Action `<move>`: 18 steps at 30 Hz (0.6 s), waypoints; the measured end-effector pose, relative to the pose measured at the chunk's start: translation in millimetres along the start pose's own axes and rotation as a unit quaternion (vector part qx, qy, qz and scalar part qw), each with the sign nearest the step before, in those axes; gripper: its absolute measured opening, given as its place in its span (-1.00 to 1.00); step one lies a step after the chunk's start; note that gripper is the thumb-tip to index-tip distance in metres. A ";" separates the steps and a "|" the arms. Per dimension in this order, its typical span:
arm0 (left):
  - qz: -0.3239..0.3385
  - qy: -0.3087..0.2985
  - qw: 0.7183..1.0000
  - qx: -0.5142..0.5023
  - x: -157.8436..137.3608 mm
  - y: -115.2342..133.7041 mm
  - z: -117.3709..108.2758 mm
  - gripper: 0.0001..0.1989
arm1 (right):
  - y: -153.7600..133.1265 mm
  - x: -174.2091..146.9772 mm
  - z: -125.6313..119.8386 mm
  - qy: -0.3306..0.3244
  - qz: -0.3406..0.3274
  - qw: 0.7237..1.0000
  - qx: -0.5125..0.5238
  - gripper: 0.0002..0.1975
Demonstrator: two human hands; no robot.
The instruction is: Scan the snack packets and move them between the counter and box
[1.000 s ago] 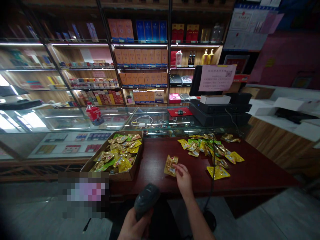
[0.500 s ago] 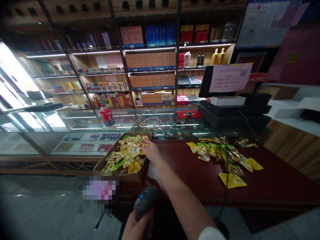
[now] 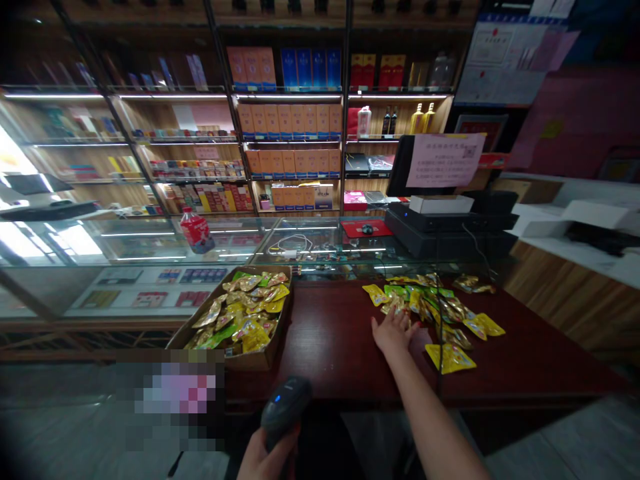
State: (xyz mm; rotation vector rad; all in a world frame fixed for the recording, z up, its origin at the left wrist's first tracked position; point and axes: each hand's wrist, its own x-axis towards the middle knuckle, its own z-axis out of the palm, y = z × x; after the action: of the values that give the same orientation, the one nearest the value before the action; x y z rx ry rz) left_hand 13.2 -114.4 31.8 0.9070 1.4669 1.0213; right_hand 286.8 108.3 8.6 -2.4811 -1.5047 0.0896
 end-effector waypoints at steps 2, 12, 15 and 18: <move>-0.012 -0.003 1.000 -0.007 -1.3 3.2 3.8 -0.34 | 9.3 -26.7 8.1 0.016 -0.055 0.998 -0.032 -0.17; -0.022 -0.022 0.999 0.019 -17.6 30.6 12.1 -0.46 | 14.4 -75.4 -23.8 0.055 -0.133 0.990 -0.007 -0.63; -0.008 -0.020 1.000 0.016 -20.1 30.3 12.7 -0.45 | 5.3 -51.7 -30.4 0.003 -0.187 0.982 -0.004 -0.40; -0.002 -0.017 1.000 0.014 -18.9 26.6 12.7 -0.40 | -1.8 -34.4 -31.7 -0.054 -0.287 0.956 0.020 -0.39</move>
State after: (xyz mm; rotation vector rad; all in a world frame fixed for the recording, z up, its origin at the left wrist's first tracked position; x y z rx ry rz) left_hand 28.5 -121.5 62.5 0.9368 1.4557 0.9806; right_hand 274.6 73.5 37.4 -1.9356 -2.1765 0.1502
